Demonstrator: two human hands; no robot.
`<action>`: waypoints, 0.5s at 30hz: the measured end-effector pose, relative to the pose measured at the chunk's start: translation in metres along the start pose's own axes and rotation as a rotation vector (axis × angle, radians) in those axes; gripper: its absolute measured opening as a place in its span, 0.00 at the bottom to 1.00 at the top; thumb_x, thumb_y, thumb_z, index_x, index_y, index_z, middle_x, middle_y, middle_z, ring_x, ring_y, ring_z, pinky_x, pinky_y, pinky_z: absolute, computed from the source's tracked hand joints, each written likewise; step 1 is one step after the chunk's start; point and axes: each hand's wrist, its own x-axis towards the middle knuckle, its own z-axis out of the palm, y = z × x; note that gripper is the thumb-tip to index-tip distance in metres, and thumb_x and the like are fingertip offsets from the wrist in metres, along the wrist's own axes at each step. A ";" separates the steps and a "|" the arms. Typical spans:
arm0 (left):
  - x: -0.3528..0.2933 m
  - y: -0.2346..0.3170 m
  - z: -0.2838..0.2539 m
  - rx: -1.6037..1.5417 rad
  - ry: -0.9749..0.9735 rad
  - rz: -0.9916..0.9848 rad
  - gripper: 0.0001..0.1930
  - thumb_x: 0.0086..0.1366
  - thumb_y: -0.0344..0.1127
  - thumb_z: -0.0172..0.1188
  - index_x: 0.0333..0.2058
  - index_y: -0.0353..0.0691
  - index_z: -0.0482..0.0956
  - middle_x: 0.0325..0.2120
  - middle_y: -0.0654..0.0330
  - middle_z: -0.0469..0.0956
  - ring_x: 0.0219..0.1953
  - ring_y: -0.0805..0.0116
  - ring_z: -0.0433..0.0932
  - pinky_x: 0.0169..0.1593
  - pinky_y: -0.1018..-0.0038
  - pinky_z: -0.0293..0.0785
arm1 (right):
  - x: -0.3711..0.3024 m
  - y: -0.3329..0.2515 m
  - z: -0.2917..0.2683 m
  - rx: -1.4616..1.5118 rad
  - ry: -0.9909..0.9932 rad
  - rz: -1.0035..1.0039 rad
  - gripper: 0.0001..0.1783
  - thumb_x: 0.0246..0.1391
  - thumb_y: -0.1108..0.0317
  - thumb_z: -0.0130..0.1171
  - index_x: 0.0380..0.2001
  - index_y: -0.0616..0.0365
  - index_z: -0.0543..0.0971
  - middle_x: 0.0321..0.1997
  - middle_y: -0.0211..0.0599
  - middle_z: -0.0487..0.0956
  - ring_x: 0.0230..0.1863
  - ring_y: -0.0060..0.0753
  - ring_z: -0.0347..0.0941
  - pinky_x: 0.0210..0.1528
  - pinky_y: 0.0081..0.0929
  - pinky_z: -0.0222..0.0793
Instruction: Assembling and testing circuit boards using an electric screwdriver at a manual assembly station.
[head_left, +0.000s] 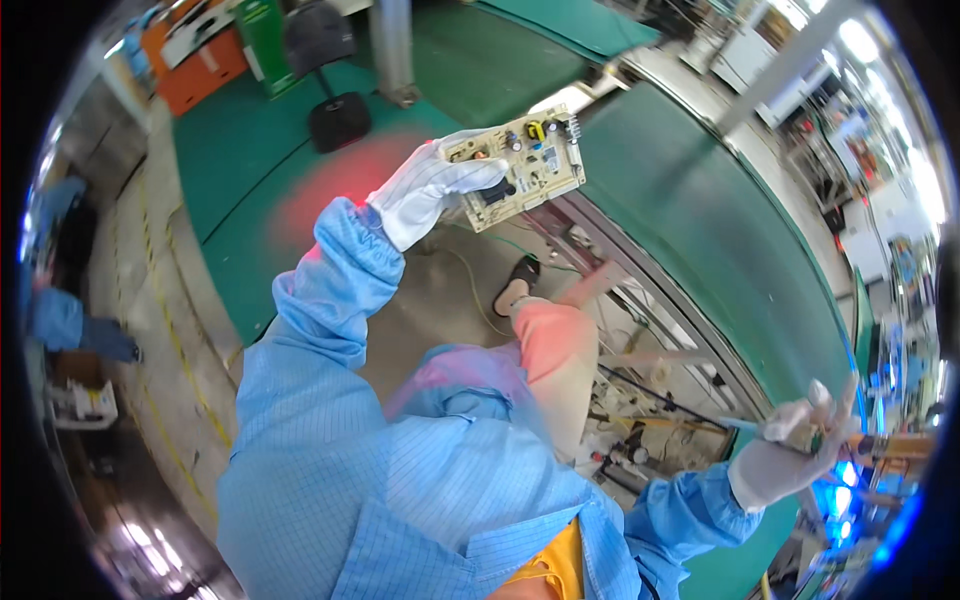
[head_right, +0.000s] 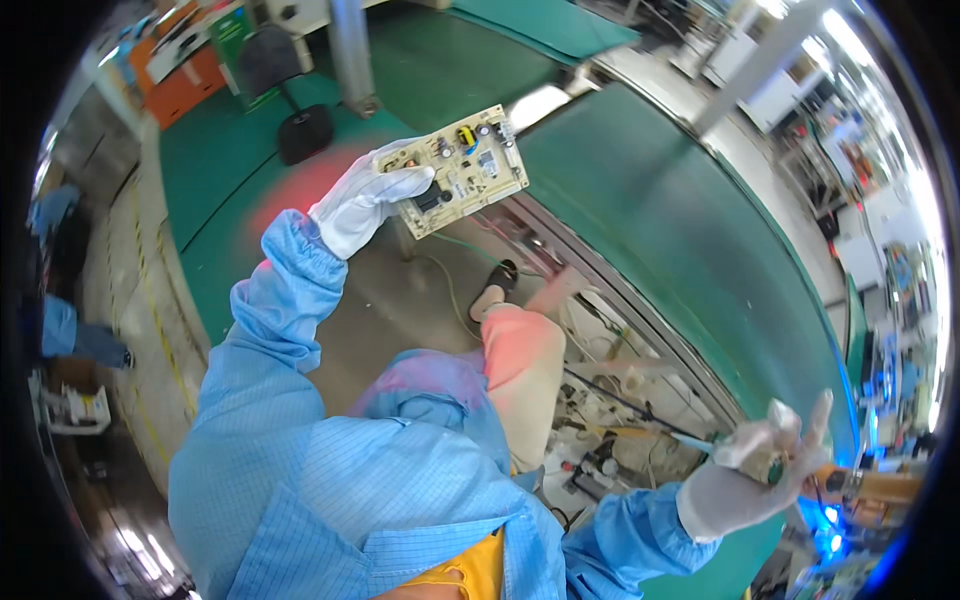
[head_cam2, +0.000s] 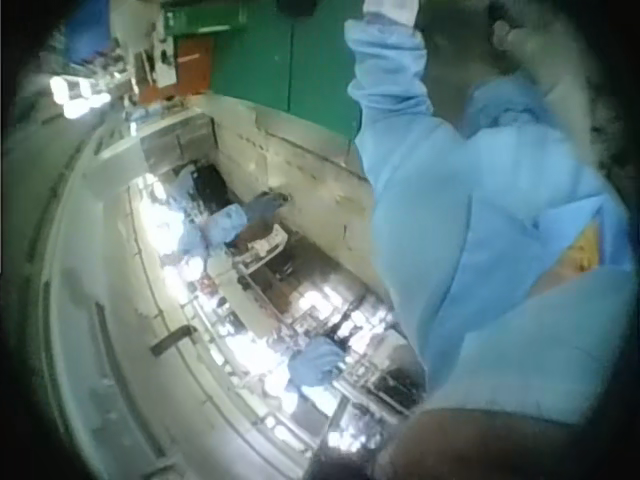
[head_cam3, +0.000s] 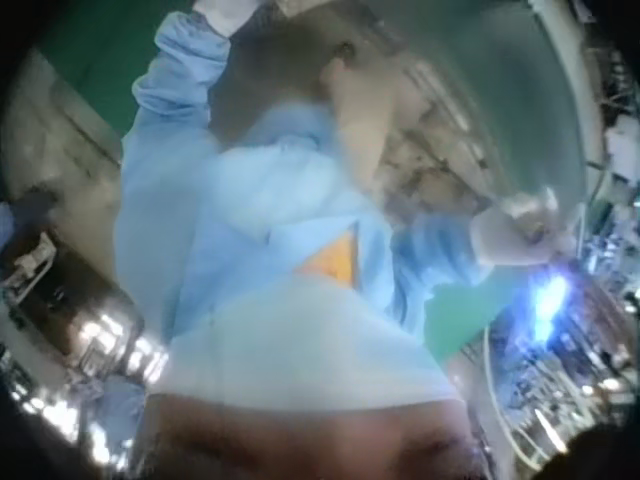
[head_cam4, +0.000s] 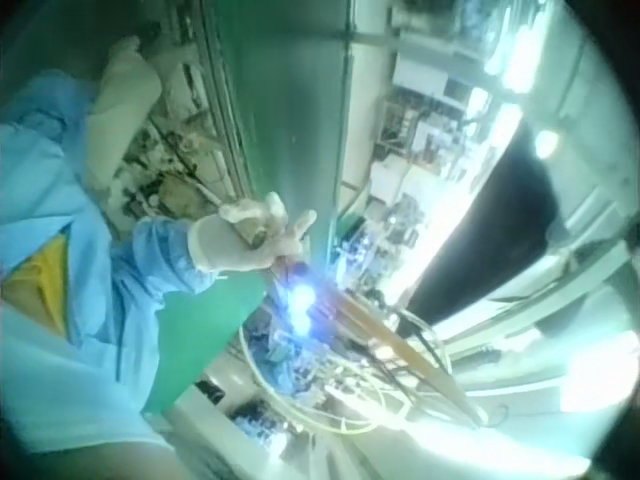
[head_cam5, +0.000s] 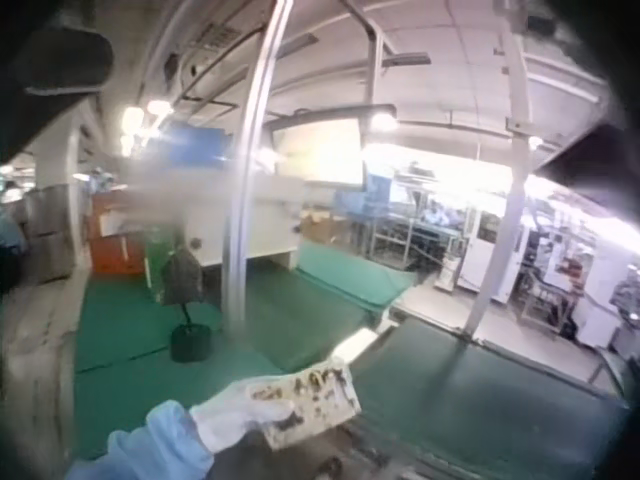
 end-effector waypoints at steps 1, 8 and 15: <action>-0.018 0.014 -0.006 -0.030 0.064 -0.045 0.25 0.63 0.41 0.62 0.53 0.31 0.72 0.48 0.58 0.77 0.48 0.73 0.75 0.54 0.74 0.71 | 0.001 0.002 0.002 0.026 -0.034 0.016 0.34 0.65 0.51 0.46 0.64 0.66 0.60 0.37 0.40 0.78 0.18 0.19 0.64 0.13 0.12 0.54; -0.075 0.040 -0.072 -0.382 0.296 -0.129 0.26 0.63 0.37 0.62 0.56 0.33 0.68 0.49 0.58 0.76 0.49 0.69 0.77 0.55 0.71 0.74 | 0.008 0.007 0.021 0.064 0.082 0.067 0.36 0.64 0.55 0.49 0.65 0.70 0.53 0.32 0.35 0.65 0.16 0.19 0.57 0.14 0.12 0.53; -0.091 0.043 -0.111 -0.463 0.404 -0.049 0.23 0.65 0.38 0.59 0.56 0.33 0.68 0.49 0.56 0.76 0.50 0.66 0.77 0.56 0.67 0.74 | 0.012 0.017 0.009 0.123 0.032 0.076 0.35 0.66 0.54 0.48 0.64 0.69 0.55 0.31 0.35 0.65 0.17 0.18 0.57 0.12 0.13 0.55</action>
